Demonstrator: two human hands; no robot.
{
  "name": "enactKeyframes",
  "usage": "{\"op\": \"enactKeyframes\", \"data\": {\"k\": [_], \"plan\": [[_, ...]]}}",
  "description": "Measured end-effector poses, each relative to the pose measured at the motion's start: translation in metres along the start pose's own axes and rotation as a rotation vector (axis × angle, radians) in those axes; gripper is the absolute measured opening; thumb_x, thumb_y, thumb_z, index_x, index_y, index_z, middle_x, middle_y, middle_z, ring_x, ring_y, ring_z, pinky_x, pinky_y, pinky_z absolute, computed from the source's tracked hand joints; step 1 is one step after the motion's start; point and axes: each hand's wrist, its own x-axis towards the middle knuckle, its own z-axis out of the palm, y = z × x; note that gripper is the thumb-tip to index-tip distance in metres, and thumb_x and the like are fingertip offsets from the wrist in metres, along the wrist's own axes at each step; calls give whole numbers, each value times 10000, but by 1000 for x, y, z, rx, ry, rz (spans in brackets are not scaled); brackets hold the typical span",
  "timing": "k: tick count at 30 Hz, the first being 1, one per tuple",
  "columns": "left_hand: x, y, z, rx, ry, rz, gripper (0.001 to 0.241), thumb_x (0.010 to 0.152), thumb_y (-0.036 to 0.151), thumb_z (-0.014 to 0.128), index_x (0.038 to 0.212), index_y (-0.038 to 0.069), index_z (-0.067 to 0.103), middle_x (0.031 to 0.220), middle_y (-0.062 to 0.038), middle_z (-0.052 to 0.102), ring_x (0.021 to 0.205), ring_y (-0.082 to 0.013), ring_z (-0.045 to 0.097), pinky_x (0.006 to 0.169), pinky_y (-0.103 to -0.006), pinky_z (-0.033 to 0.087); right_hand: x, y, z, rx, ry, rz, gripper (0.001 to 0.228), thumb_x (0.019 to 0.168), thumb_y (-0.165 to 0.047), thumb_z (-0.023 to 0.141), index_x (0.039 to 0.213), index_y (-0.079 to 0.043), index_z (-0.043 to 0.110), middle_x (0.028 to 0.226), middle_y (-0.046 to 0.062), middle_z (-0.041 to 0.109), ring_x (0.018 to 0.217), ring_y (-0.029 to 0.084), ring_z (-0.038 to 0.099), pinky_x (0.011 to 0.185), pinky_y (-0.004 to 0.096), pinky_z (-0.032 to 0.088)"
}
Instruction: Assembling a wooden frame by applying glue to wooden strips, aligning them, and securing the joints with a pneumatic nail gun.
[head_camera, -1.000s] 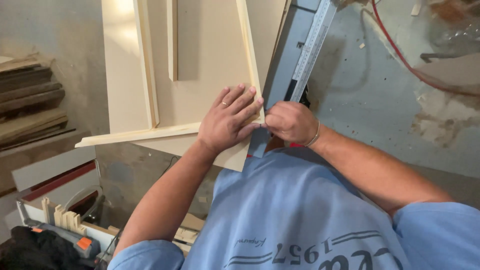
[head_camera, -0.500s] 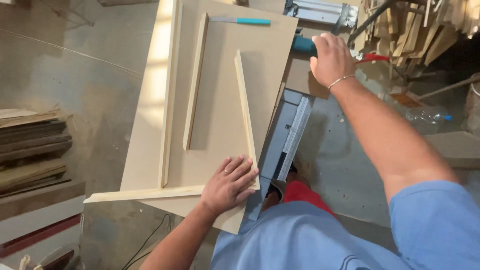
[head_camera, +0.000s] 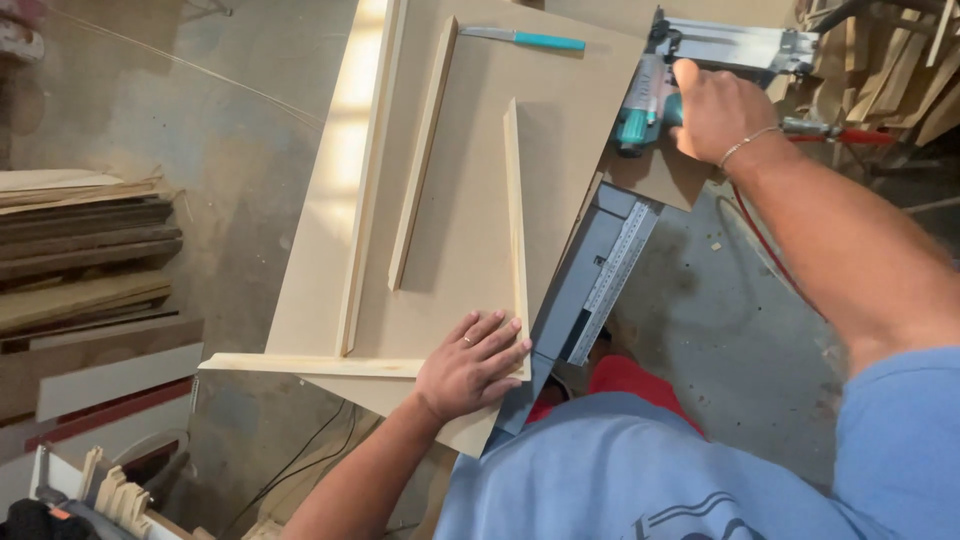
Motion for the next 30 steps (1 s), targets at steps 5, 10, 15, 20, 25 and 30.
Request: {"op": "enactKeyframes", "data": {"k": [5, 10, 15, 20, 25, 30], "plan": [[-1, -3, 2, 15, -28, 0, 500, 1053, 479, 532, 1432, 161, 610, 1523, -102, 548, 1446, -335, 469, 1206, -519, 336, -91, 17, -11, -111, 96, 89, 743, 790, -425, 826, 1410, -118, 557, 963, 237, 752, 776, 504, 728, 546, 597, 551], [-8, -9, 11, 18, -41, 17, 525, 1053, 486, 522, 1472, 173, 573, 1527, -98, 550, 1445, -346, 480, 1204, -525, 349, -221, -30, -36, -10, 322, 181, 612, 881, -402, 725, 1432, -136, 728, 1024, 180, 765, 823, 469, 710, 618, 544, 533], [-7, -3, 9, 38, -40, -14, 520, 1040, 485, 547, 1450, 168, 591, 1508, -98, 573, 1428, -333, 500, 1158, -514, 382, -318, -118, -69, 882, -63, 680, 383, 1061, -222, 607, 709, -97, 689, 720, 13, 687, 704, 160, 647, 803, 331, 494], [-11, -5, 10, 26, -52, -8, 533, 1037, 484, 579, 1464, 166, 573, 1530, -96, 552, 1442, -337, 490, 1166, -534, 379, -356, -159, 9, 1797, -215, 885, 161, 1053, -197, 592, 1044, -38, 616, 725, 103, 594, 549, 229, 574, 511, 379, 541], [-13, -13, 28, 71, 59, 20, 594, 934, 546, 689, 1443, 246, 626, 1451, -54, 621, 1380, -304, 546, 1159, -486, 400, -356, -202, -6, 1948, -216, 718, 447, 1023, -298, 630, 670, -28, 583, 549, 99, 538, 449, 201, 613, 403, 399, 577], [-12, -12, 23, 64, 28, 1, 574, 961, 491, 696, 1453, 206, 618, 1443, -80, 621, 1385, -327, 532, 1160, -494, 392, -353, -209, 11, 2079, -313, 801, 409, 1014, -282, 611, 707, -14, 586, 540, 125, 523, 427, 249, 611, 406, 452, 581]]}}
